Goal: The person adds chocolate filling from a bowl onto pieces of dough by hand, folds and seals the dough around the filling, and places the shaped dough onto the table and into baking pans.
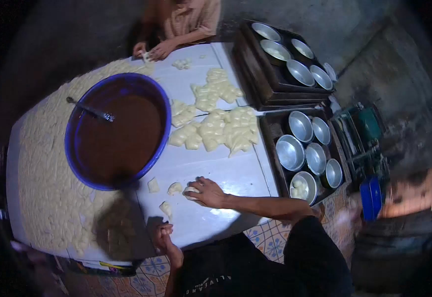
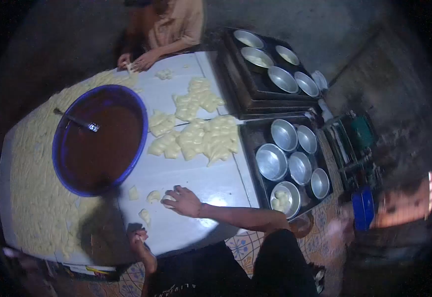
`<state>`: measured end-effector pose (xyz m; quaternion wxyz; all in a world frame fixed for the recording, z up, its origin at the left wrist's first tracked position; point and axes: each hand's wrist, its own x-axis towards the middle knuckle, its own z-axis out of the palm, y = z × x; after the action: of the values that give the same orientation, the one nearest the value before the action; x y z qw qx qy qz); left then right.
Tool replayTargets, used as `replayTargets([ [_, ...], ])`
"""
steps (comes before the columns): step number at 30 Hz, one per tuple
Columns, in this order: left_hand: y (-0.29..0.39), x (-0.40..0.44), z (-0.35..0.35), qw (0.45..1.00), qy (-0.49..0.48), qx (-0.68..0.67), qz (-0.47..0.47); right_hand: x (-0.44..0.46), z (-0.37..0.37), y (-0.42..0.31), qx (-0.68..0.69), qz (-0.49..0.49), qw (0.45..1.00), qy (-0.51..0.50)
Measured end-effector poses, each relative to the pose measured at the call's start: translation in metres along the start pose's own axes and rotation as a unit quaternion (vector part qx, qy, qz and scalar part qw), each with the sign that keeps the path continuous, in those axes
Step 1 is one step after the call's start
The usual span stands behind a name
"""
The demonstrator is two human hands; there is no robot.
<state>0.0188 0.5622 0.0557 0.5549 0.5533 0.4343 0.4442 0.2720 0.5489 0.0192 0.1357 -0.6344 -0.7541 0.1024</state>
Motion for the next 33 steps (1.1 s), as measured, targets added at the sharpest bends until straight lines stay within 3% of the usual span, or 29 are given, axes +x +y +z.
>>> replayTargets([
  [2,-0.007,0.009,-0.012,0.977,-0.157,-0.118,-0.080,0.006,-0.012,-0.013,0.193,0.170,0.966,0.035],
  [3,0.000,0.008,0.001,0.974,-0.178,-0.119,-0.076,0.003,-0.002,-0.006,0.399,0.180,0.895,0.082],
  [4,0.009,0.009,0.019,0.964,-0.168,-0.176,-0.109,-0.002,0.004,0.008,0.585,0.167,0.783,0.127],
  [5,0.019,0.009,0.035,0.951,-0.151,-0.231,-0.141,-0.020,-0.018,0.009,0.800,0.246,0.541,0.085],
  [6,0.030,0.004,0.052,0.951,-0.157,-0.232,-0.133,-0.046,-0.053,0.008,0.878,0.227,0.415,0.073],
  [8,0.050,-0.012,0.087,0.987,-0.139,-0.074,-0.044,-0.100,-0.091,0.022,0.915,0.154,0.342,0.151],
  [9,0.020,-0.007,0.076,0.897,-0.143,-0.330,-0.258,-0.128,-0.105,0.039,0.887,0.167,0.391,0.181],
  [10,0.031,-0.019,0.099,0.886,-0.095,-0.360,-0.278,-0.154,-0.119,0.060,0.857,0.177,0.436,0.212],
  [12,0.023,-0.032,0.131,0.880,-0.064,-0.393,-0.259,-0.199,-0.148,0.106,0.689,0.244,0.627,0.269],
  [14,0.001,-0.036,0.146,0.872,-0.094,-0.394,-0.274,-0.221,-0.164,0.153,0.405,0.318,0.808,0.287],
  [16,-0.001,-0.054,0.154,0.862,-0.114,-0.394,-0.297,-0.228,-0.146,0.198,0.285,0.334,0.852,0.286],
  [17,0.011,-0.059,0.168,0.856,-0.054,-0.369,-0.359,-0.231,-0.126,0.224,0.215,0.327,0.889,0.237],
  [18,0.022,-0.063,0.181,0.841,0.008,-0.345,-0.417,-0.227,-0.138,0.224,0.200,0.390,0.897,0.061],
  [19,0.033,-0.067,0.188,0.805,0.003,-0.422,-0.417,-0.226,-0.139,0.214,0.161,0.385,0.908,0.050],
  [20,0.033,-0.072,0.187,0.808,0.016,-0.425,-0.408,-0.225,-0.135,0.203,0.123,0.377,0.917,0.042],
  [22,0.031,-0.079,0.186,0.818,-0.060,-0.485,-0.304,-0.222,-0.137,0.185,0.153,0.425,0.881,0.139],
  [24,0.025,-0.084,0.190,0.843,-0.042,-0.456,-0.282,-0.219,-0.144,0.164,0.026,0.462,0.873,0.156],
  [26,0.022,-0.083,0.191,0.887,-0.024,-0.383,-0.256,-0.215,-0.146,0.127,0.061,0.318,0.891,0.317],
  [27,0.022,-0.079,0.192,0.879,-0.064,-0.402,-0.248,-0.206,-0.155,0.092,0.176,0.303,0.895,0.275],
  [28,0.025,-0.075,0.193,0.869,-0.105,-0.420,-0.240,-0.194,-0.161,0.054,0.313,0.217,0.887,0.260],
  [29,0.030,-0.074,0.194,0.962,-0.166,-0.186,-0.113,-0.178,-0.147,0.028,0.314,0.082,0.914,0.242],
  [30,0.035,-0.073,0.195,0.974,-0.215,0.069,0.016,-0.169,-0.153,-0.003,0.286,0.018,0.942,0.177],
  [31,0.038,-0.067,0.195,0.953,-0.208,-0.203,-0.092,-0.158,-0.134,-0.017,0.285,0.010,0.943,0.172],
  [32,0.041,-0.062,0.192,0.847,-0.187,-0.461,-0.186,-0.147,-0.116,-0.025,0.281,0.004,0.945,0.168],
  [33,0.047,-0.059,0.187,0.863,-0.145,-0.452,-0.174,-0.135,-0.109,-0.028,0.373,0.055,0.906,0.192],
])
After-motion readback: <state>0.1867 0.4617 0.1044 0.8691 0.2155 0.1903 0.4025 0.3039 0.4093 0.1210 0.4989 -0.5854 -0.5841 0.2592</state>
